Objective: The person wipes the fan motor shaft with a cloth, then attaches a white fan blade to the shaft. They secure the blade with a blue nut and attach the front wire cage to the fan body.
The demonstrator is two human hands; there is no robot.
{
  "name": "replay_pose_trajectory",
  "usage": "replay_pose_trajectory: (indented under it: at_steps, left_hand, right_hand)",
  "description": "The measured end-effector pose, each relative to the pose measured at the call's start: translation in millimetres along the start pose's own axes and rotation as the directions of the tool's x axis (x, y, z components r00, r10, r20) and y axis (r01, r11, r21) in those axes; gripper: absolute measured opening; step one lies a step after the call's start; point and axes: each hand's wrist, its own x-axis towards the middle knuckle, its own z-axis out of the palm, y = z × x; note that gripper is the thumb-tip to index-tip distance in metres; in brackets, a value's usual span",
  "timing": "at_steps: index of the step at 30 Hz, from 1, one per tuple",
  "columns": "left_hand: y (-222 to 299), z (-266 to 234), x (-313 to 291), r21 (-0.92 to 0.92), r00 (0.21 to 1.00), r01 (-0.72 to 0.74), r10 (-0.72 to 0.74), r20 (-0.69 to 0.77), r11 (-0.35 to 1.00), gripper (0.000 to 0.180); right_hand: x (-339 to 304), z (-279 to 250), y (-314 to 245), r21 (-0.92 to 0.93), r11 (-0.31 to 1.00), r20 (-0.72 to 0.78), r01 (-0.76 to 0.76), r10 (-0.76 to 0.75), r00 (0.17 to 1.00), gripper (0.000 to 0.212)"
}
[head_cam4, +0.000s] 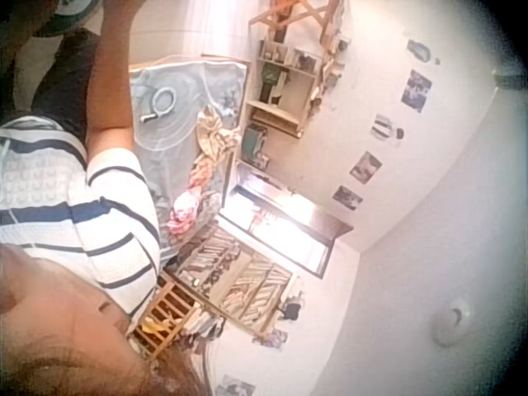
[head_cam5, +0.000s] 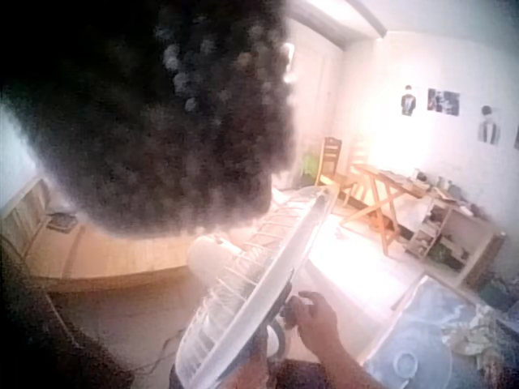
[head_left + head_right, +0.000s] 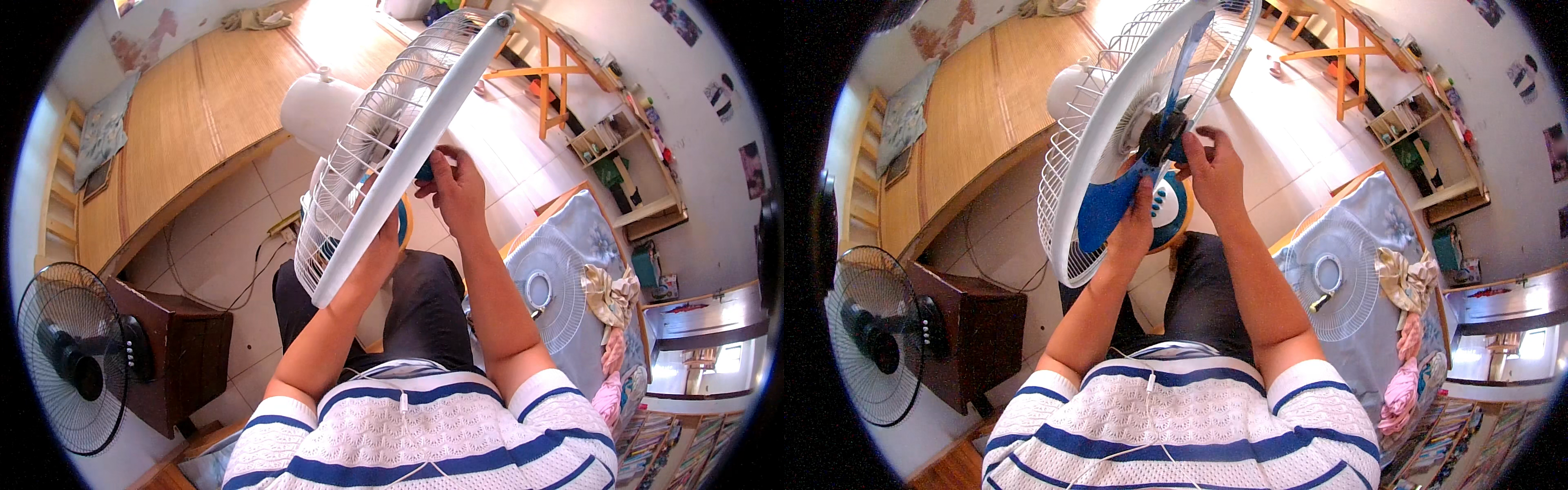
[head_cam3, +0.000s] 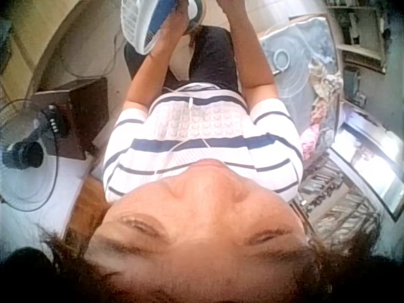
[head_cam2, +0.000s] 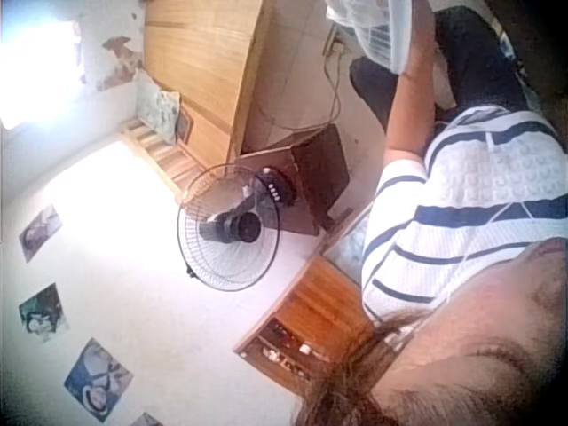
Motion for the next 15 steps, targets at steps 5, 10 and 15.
replay_pose_trajectory:
  at_steps: [5,10,15]
  left_hand:
    - [1.5,-2.9,-2.1,-0.037,0.997,0.075,-0.074,0.033,0.996,0.031]
    - [-2.4,0.5,-2.7,-0.014,0.999,0.036,-0.036,-0.009,0.999,0.03]
    - [2.8,-4.4,0.1,0.02,0.999,0.029,-0.029,0.03,0.999,0.028]
  right_hand:
    - [-13.8,6.5,-7.9,0.008,0.995,0.055,0.1,-0.1,0.993,0.038]
    - [2.7,-6.9,-0.1,-0.015,0.993,0.126,-0.113,0.114,0.985,0.043]
    - [-8.1,3.1,-9.2,0.103,0.994,0.052,-0.025,0.02,0.998,0.042]
